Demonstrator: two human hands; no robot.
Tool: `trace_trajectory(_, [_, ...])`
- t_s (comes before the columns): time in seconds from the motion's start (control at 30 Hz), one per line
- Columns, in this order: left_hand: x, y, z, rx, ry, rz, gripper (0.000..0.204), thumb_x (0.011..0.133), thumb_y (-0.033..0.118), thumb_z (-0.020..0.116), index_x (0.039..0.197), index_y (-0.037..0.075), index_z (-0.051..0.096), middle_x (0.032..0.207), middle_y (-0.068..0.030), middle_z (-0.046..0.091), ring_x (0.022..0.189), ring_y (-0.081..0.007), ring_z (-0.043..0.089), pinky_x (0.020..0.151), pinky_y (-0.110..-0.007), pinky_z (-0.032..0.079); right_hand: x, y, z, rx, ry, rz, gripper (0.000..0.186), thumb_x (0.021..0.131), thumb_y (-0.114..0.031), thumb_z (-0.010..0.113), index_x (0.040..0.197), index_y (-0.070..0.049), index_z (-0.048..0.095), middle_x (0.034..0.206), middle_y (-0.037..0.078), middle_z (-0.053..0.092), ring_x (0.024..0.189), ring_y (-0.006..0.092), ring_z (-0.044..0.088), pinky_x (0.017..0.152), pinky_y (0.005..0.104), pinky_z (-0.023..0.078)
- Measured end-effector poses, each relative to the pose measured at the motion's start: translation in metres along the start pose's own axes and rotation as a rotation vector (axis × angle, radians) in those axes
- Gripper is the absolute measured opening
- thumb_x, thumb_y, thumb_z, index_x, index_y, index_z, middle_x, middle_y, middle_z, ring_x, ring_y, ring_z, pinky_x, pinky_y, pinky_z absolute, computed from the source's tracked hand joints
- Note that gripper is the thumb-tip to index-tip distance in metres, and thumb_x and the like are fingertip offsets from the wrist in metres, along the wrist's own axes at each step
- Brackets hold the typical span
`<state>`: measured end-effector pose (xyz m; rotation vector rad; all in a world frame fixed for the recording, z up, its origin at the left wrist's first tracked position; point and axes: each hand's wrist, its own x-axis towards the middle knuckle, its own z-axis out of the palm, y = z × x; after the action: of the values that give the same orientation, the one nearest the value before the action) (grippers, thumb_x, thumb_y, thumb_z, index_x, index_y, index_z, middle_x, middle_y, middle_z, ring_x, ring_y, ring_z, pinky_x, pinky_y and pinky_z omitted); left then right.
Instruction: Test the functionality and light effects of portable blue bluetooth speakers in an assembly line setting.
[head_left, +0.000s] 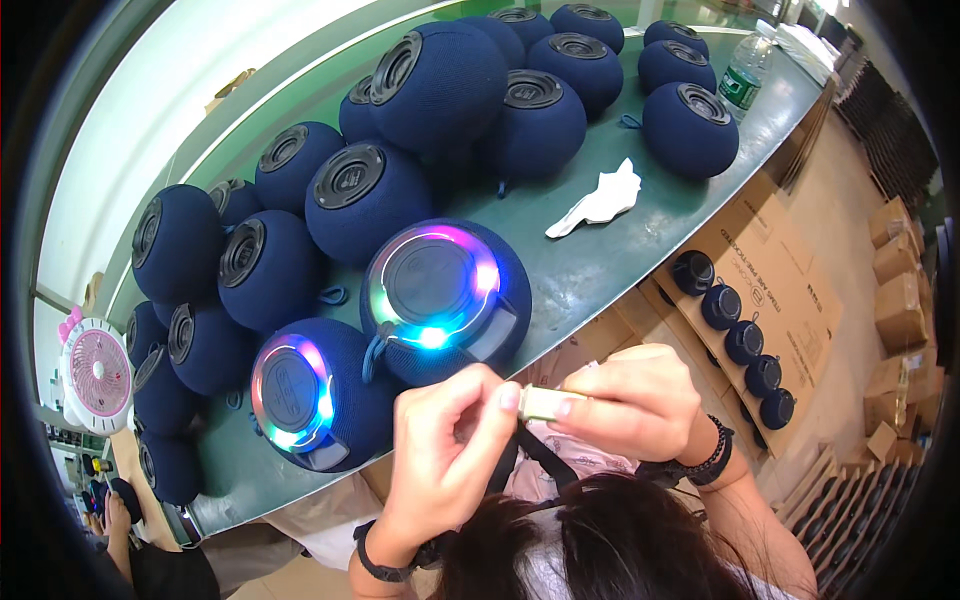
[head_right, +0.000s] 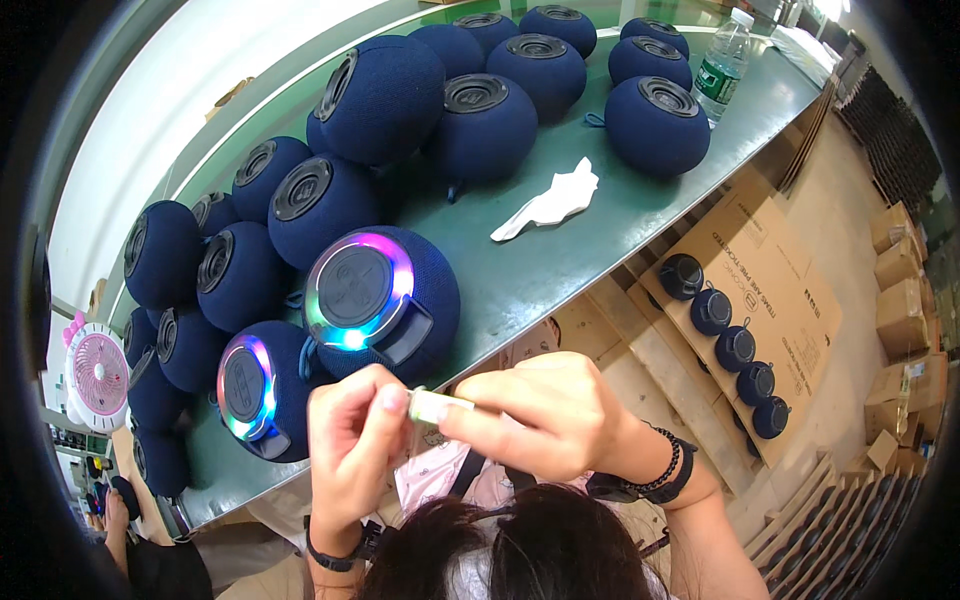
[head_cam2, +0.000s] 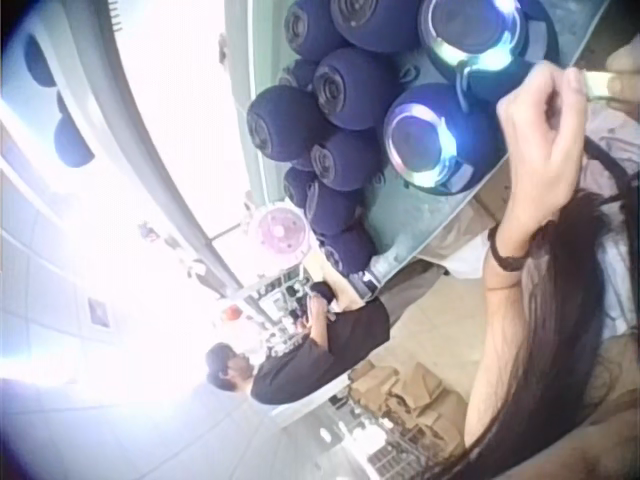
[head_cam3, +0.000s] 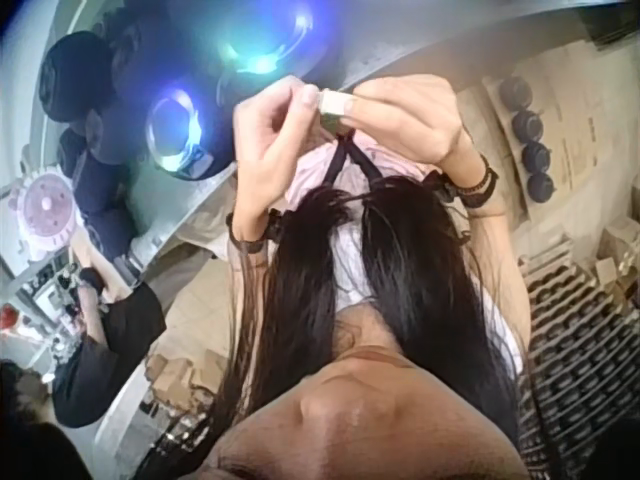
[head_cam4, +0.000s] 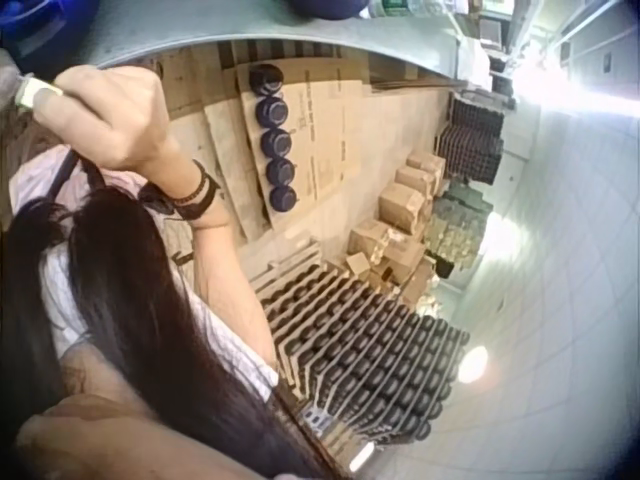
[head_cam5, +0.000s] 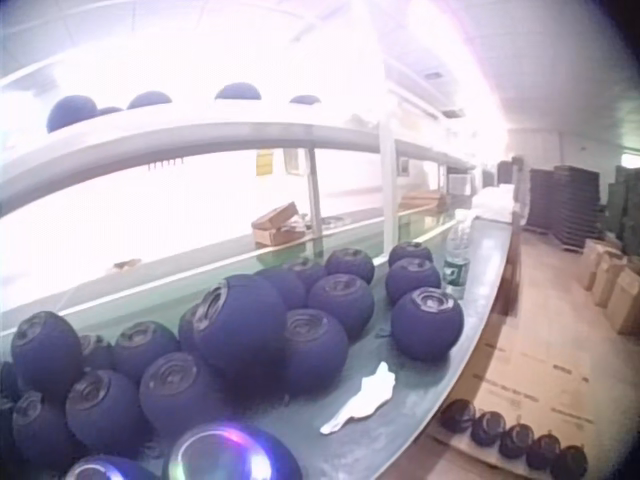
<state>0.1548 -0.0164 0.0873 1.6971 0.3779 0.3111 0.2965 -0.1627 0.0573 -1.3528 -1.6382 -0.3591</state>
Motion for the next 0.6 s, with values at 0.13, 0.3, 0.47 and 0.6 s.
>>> trace_trajectory(0.13, [0.013,0.002,-0.011,0.739,0.348,0.422,0.064,0.063,0.031,0.086,0.113,0.003,0.056,0.109,-0.0170,0.054,0.092,-0.0291,0.055,0.075,-0.039,0.045,-0.004,0.008,0.001,0.203,0.139,0.258,0.014,0.083,-0.001,0.072,0.089,0.004,0.060,0.082,0.017,0.069,0.068,0.0216,0.071,0.057,0.0274,0.055])
trace_trajectory(0.3, [0.036,-0.010,0.003,1.168,0.329,0.263,0.103,0.044,0.025,0.090,0.136,0.010,0.047,0.146,-0.0225,0.036,0.134,-0.0440,0.034,0.108,-0.050,0.032,-0.012,0.018,0.007,0.691,0.228,0.612,0.018,0.092,-0.005,0.064,0.105,0.003,0.055,0.089,0.014,0.070,0.072,0.0100,0.066,0.062,0.0222,0.052])
trace_trajectory(0.47, [0.039,-0.002,-0.004,1.055,0.305,0.291,0.093,0.048,0.028,0.089,0.133,0.011,0.052,0.140,-0.0250,0.041,0.126,-0.0469,0.040,0.101,-0.053,0.037,-0.013,0.030,-0.001,1.139,0.162,0.820,0.020,0.098,-0.013,0.056,0.112,0.001,0.051,0.090,0.013,0.068,0.057,0.0017,0.046,0.051,0.0169,0.034])
trace_trajectory(0.6, [0.042,0.005,-0.015,0.831,0.212,0.331,0.088,0.045,0.030,0.088,0.124,0.004,0.058,0.125,-0.0243,0.056,0.115,-0.0415,0.055,0.098,-0.047,0.043,-0.012,0.036,0.001,1.178,0.128,0.852,0.021,0.099,-0.016,0.055,0.112,0.001,0.051,0.086,0.009,0.065,0.054,0.0013,0.038,0.049,0.0175,0.032])
